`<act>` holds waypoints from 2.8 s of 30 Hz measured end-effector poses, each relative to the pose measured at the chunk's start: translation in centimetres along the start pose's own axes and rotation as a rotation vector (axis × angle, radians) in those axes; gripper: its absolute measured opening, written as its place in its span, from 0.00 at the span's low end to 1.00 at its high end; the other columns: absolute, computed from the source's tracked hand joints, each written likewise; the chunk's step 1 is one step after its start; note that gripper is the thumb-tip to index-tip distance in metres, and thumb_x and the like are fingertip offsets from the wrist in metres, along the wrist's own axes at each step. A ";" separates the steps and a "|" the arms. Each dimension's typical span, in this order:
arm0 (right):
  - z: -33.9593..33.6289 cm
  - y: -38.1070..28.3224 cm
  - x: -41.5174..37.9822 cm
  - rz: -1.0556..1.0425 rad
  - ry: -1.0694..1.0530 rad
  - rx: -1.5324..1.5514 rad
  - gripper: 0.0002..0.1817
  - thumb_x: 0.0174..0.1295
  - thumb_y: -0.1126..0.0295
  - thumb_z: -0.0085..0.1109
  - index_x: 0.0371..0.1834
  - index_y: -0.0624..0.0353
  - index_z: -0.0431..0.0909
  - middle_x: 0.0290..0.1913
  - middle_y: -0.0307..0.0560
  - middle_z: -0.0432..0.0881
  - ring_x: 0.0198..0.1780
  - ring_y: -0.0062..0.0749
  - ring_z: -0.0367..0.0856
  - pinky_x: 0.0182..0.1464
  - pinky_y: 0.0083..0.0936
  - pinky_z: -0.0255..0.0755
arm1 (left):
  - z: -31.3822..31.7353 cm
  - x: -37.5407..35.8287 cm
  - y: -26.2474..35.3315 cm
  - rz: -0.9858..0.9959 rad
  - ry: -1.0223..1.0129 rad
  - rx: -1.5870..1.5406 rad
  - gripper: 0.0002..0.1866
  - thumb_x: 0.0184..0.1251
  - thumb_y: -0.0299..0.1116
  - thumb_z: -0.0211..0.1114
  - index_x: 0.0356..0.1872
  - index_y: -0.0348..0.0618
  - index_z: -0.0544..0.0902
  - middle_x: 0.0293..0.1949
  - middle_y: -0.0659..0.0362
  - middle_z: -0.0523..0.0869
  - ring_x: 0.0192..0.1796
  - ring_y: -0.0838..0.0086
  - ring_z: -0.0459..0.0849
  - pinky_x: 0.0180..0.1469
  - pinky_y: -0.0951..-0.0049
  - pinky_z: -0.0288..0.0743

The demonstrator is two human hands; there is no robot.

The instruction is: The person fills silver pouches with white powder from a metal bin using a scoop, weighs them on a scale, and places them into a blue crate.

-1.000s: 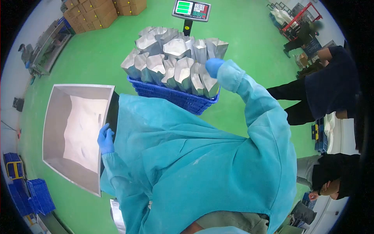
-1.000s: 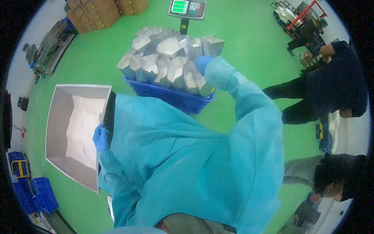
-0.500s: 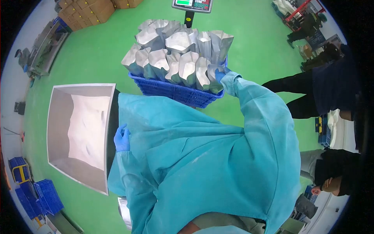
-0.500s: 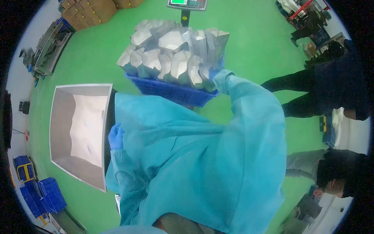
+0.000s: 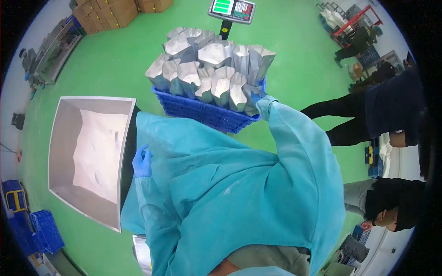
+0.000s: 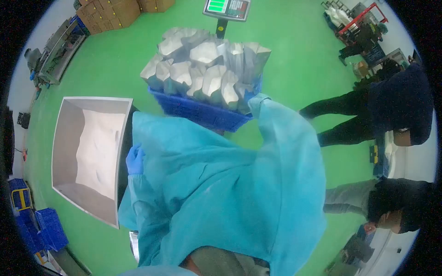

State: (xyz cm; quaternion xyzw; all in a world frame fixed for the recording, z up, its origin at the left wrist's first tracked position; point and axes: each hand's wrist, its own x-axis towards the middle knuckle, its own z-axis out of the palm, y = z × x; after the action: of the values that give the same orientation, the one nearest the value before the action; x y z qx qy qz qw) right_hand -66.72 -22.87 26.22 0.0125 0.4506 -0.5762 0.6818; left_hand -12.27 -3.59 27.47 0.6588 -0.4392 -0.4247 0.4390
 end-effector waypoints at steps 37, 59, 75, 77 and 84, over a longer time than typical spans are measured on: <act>34.0 46.9 -12.6 -0.821 -1.420 -1.689 0.38 0.56 0.39 0.49 0.61 0.57 0.69 0.62 0.56 0.69 0.68 0.47 0.61 0.68 0.53 0.50 | -10.8 -8.2 6.8 -0.030 0.440 -0.565 0.22 0.74 0.44 0.49 0.57 0.37 0.74 0.47 0.50 0.81 0.46 0.67 0.80 0.49 0.68 0.74; 26.6 50.1 -7.8 -0.934 -1.631 -2.181 0.41 0.55 0.42 0.52 0.68 0.56 0.60 0.67 0.63 0.61 0.71 0.57 0.53 0.72 0.56 0.36 | -7.7 -35.3 -11.0 -0.882 0.995 0.559 0.15 0.48 0.40 0.71 0.20 0.36 0.82 0.21 0.53 0.84 0.23 0.68 0.81 0.27 0.67 0.74; 26.3 45.6 -27.1 -0.267 -1.751 -1.599 0.29 0.55 0.49 0.55 0.52 0.60 0.76 0.54 0.58 0.76 0.57 0.48 0.73 0.61 0.38 0.64 | -12.4 -25.0 1.6 -0.305 0.744 0.167 0.10 0.59 0.31 0.65 0.36 0.36 0.78 0.29 0.60 0.79 0.31 0.79 0.75 0.31 0.76 0.69; 25.8 46.7 -28.7 -0.199 -1.897 -1.665 0.23 0.57 0.50 0.54 0.45 0.57 0.81 0.45 0.54 0.81 0.47 0.49 0.79 0.51 0.37 0.71 | -10.5 -19.5 5.0 -0.149 0.894 0.000 0.09 0.59 0.29 0.62 0.38 0.35 0.78 0.26 0.62 0.77 0.29 0.80 0.72 0.31 0.76 0.68; 28.5 44.6 -23.1 -1.276 -1.701 -1.638 0.09 0.54 0.63 0.56 0.29 0.54 0.83 0.29 0.48 0.81 0.33 0.46 0.82 0.37 0.42 0.75 | -13.6 -15.4 1.9 -0.192 1.158 0.599 0.10 0.48 0.31 0.63 0.27 0.43 0.70 0.24 0.49 0.77 0.28 0.55 0.78 0.33 0.62 0.70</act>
State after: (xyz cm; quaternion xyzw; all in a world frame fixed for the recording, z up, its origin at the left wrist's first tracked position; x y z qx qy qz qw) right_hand -12.49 -5.28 35.27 -0.9666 0.0298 -0.1862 0.1733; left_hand -3.68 13.40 35.43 0.9107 -0.1707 0.1016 0.3623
